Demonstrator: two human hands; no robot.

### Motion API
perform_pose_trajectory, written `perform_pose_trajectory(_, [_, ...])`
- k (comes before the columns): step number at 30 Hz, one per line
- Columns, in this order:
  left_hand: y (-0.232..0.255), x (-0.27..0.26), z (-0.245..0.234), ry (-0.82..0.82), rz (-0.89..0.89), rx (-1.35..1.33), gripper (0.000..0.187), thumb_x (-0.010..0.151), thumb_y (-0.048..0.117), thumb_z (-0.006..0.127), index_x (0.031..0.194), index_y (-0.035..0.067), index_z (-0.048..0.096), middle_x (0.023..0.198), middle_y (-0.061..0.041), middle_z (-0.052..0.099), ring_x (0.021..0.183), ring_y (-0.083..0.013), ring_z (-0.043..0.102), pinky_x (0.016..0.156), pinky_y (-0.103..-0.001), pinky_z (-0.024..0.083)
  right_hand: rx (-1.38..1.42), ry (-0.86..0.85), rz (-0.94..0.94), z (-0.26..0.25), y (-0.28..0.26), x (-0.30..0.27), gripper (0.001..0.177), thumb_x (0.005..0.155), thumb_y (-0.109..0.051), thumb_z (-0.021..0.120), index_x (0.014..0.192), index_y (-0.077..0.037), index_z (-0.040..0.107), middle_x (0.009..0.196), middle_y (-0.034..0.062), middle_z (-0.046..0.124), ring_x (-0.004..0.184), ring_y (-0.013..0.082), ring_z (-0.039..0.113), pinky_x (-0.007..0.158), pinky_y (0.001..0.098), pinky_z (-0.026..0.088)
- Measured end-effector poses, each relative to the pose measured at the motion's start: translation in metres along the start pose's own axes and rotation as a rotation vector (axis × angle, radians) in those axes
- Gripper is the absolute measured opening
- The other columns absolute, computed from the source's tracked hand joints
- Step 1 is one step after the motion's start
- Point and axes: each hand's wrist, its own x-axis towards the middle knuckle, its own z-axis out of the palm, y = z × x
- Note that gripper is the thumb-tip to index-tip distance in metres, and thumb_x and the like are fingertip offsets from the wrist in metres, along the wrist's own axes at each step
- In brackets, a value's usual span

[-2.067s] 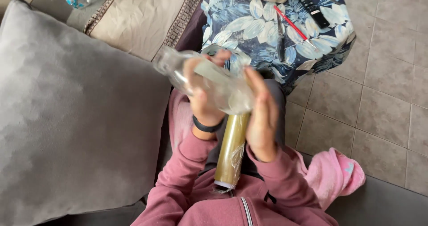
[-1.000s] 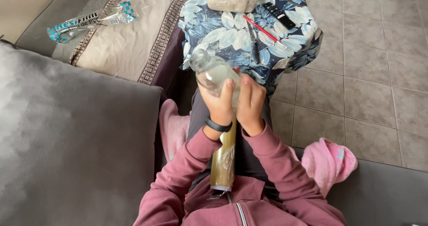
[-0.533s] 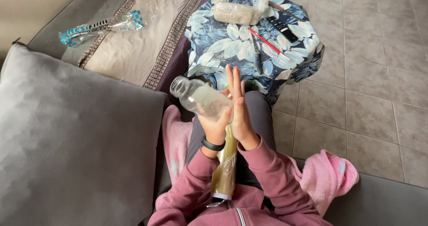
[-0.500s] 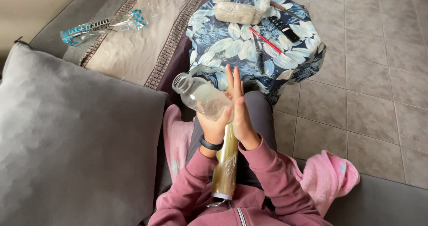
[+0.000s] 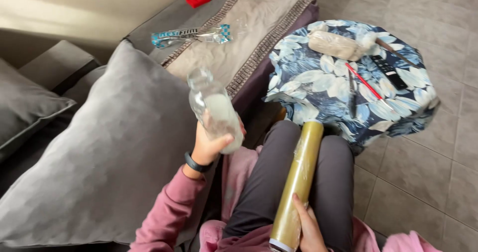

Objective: Unwrapping a bottle and wrapping pieces of dough or clay in plastic film.

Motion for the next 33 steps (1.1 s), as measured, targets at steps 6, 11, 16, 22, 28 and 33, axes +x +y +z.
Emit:
perform_pose_trajectory(6, [0.055, 0.071, -0.038, 0.232, 0.017, -0.041, 0.051, 0.083, 0.014, 0.068, 0.127, -0.004, 0.048, 0.097, -0.021, 0.067, 0.078, -0.0298, 0.069, 0.064, -0.037, 0.061, -0.045, -0.031, -0.031, 0.002, -0.027, -0.007, 0.051, 0.095, -0.028, 0.055, 0.127, 0.011, 0.060, 0.102, 0.0302, 0.065, 0.085, 0.0362, 0.057, 0.074, 0.0463, 0.044])
perform_pose_trajectory(11, [0.071, 0.110, -0.098, 0.488, 0.090, -0.005, 0.051, 0.087, 0.016, 0.070, 0.128, -0.005, 0.049, 0.102, -0.018, 0.066, 0.080, -0.0238, 0.068, 0.066, -0.034, 0.060, -0.004, -0.178, 0.151, -0.087, -0.053, 0.027, 0.061, 0.098, -0.028, 0.038, 0.152, 0.001, 0.039, 0.137, 0.0344, 0.056, 0.118, 0.0435, 0.055, 0.084, 0.0687, 0.046])
perform_pose_trajectory(16, [0.052, 0.149, -0.163, 0.802, 0.095, -0.031, 0.063, 0.074, 0.030, 0.078, 0.119, -0.007, 0.055, 0.092, -0.017, 0.069, 0.068, -0.0216, 0.068, 0.052, -0.033, 0.059, -0.137, -0.788, -0.148, -0.015, -0.120, -0.033, 0.070, 0.088, -0.025, 0.067, 0.148, -0.005, 0.037, 0.115, 0.0322, 0.061, 0.095, 0.0352, 0.070, 0.062, 0.0504, 0.069])
perform_pose_trajectory(22, [0.018, 0.145, -0.213, 0.746, 0.029, -0.137, 0.053, 0.081, 0.025, 0.070, 0.121, -0.007, 0.055, 0.086, -0.017, 0.066, 0.064, -0.0253, 0.067, 0.048, -0.032, 0.055, -0.730, -0.523, -0.617, 0.222, -0.185, 0.089, 0.086, 0.077, -0.016, 0.071, 0.153, -0.002, 0.036, 0.142, 0.0164, 0.057, 0.119, 0.0213, 0.060, 0.096, 0.0328, 0.050])
perform_pose_trajectory(28, [0.006, 0.111, -0.228, 0.681, 0.038, -0.003, 0.050, 0.082, 0.019, 0.085, 0.124, 0.003, 0.064, 0.101, -0.015, 0.075, 0.085, -0.0276, 0.078, 0.076, -0.046, 0.068, -1.680, -0.273, -1.015, 0.389, -0.176, 0.304, 0.088, 0.075, -0.060, 0.079, 0.143, -0.016, 0.046, 0.118, 0.0191, 0.071, 0.108, 0.0375, 0.071, 0.089, 0.0511, 0.057])
perform_pose_trajectory(33, [0.018, 0.113, -0.237, 0.568, -0.371, 0.766, 0.056, 0.088, 0.020, 0.083, 0.139, 0.007, 0.064, 0.119, -0.015, 0.068, 0.104, -0.0226, 0.063, 0.099, -0.041, 0.048, -1.732, -0.201, -1.313, 0.474, -0.167, 0.367, 0.063, 0.064, -0.042, 0.090, 0.118, -0.013, 0.074, 0.104, 0.0085, 0.077, 0.104, 0.0302, 0.076, 0.089, 0.0478, 0.061])
